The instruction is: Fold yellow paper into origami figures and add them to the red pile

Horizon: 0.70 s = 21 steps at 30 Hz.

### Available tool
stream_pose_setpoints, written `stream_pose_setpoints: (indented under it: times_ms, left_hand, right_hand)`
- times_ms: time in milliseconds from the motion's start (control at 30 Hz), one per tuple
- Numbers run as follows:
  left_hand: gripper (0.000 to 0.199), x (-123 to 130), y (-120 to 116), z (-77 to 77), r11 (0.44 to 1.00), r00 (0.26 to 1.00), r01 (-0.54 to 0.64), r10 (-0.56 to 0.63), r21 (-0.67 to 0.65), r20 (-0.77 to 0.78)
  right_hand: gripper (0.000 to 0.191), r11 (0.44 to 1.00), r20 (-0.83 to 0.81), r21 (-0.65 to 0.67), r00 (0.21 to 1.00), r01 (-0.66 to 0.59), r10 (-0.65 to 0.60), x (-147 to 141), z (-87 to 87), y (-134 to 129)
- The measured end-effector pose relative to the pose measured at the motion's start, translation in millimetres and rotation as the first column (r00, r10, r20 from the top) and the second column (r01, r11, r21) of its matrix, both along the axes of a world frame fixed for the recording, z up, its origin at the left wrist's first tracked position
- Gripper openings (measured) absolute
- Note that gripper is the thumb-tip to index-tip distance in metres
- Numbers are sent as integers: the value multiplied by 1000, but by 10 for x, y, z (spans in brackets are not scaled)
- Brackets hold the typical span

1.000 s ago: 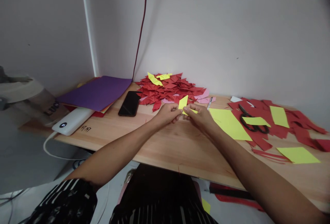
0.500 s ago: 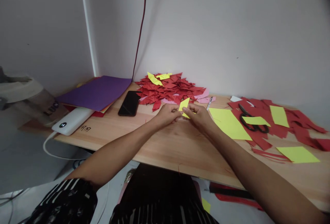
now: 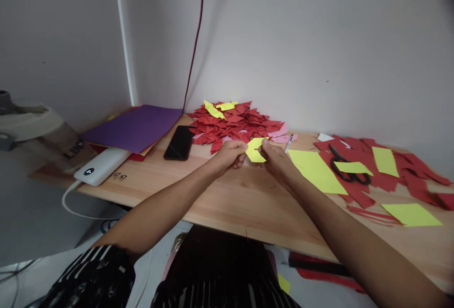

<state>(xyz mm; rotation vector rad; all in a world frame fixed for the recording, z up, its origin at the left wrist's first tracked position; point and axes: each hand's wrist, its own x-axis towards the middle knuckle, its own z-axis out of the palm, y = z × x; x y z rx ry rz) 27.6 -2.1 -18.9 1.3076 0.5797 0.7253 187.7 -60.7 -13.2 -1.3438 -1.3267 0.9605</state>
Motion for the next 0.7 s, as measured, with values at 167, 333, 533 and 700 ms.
stream_pose_setpoints:
  times_ms: [167, 333, 533, 700]
  left_hand:
    - [24, -6, 15, 17, 978, 983, 150, -131, -148, 131]
    - [15, -51, 21, 83, 929, 961, 240, -185, -282, 207]
    - [23, -77, 6, 105, 809, 916, 398, -328, -432, 231]
    - [21, -63, -20, 88, 823, 909, 414, -354, -390, 218]
  right_hand:
    - [41, 994, -66, 108, 998, -3, 10, 33, -41, 43]
    - [39, 977, 6, 191, 996, -92, 93, 0, 14, 9]
    - [33, 972, 42, 201, 993, -120, 114, -47, 6, 1]
    - [24, 968, 48, 248, 999, -37, 26, -61, 53, -17]
